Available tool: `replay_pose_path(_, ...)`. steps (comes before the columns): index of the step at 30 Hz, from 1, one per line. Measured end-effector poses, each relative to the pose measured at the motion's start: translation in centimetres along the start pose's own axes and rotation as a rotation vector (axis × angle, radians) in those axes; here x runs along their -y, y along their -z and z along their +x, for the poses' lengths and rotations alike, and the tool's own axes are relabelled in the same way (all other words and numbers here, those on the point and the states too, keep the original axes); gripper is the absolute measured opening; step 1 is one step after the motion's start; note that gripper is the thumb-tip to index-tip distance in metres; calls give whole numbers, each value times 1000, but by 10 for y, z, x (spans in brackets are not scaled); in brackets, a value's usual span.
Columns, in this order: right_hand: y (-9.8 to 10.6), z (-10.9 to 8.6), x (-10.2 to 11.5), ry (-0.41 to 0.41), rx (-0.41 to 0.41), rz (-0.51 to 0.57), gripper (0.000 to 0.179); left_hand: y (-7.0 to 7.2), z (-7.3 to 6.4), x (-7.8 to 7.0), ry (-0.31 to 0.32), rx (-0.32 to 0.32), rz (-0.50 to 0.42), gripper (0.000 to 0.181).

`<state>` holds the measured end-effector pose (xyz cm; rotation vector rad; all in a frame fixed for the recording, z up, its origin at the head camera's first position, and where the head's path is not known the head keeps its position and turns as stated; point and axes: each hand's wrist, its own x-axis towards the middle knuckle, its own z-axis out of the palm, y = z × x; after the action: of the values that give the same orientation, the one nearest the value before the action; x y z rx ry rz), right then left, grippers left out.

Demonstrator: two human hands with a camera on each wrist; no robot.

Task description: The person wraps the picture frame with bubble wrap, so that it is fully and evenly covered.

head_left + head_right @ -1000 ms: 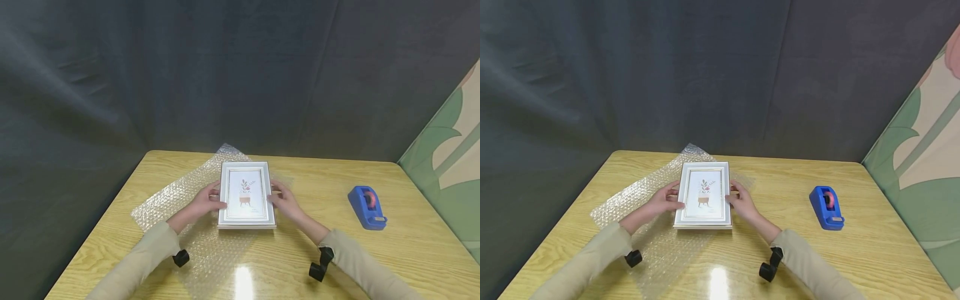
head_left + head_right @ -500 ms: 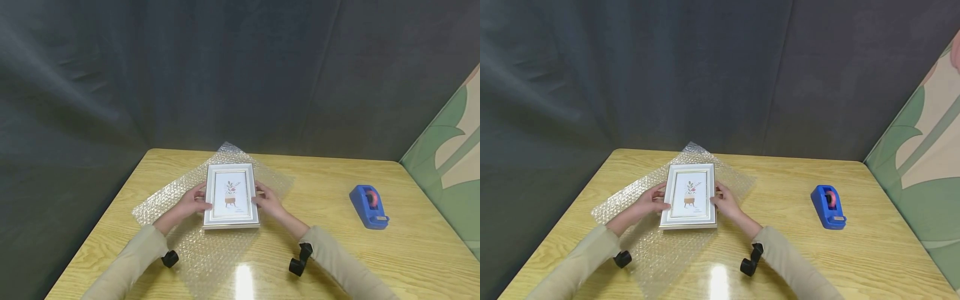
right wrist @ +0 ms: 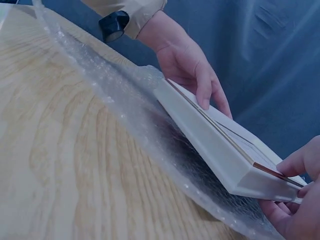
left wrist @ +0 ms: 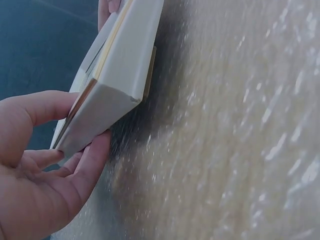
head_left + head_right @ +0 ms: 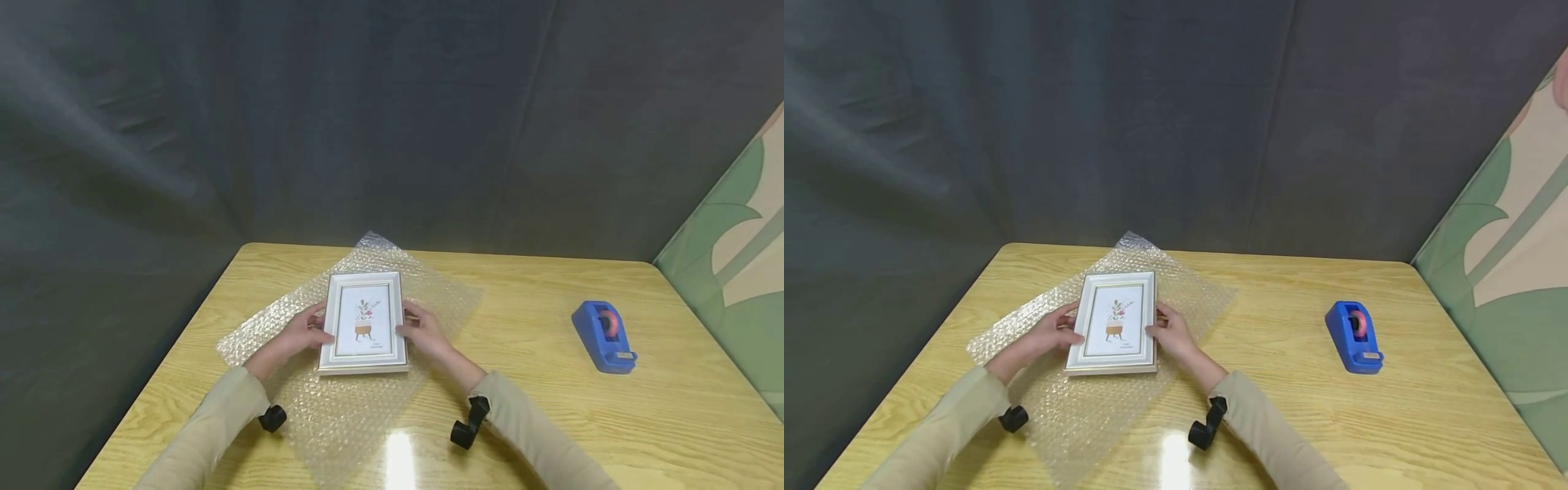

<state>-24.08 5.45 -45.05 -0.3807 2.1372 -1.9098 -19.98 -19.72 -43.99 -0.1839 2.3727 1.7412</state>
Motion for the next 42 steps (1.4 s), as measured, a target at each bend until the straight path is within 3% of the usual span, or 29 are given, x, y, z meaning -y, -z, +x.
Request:
replay_pose_path(14,-14,10,-6,-49,30,36,58,12,9,3,-35,15,105,81)
replay_pose_path(23,-16,6,1,-8,2,-36,58,7,10,4,-51,-1,184,80)
replay_pose_path(29,-16,1,7,55,19,-80,55,4,9,5,-74,-48,250,76)
replay_pose_path(35,-8,3,-2,100,25,-213,55,9,-4,4,-39,-34,267,69)
replay_pose_path(37,-4,-4,-1,107,62,-291,57,13,-14,5,-39,-13,286,67)
replay_pose_path(42,6,-20,-6,233,284,-404,66,16,-38,14,-85,49,318,64)
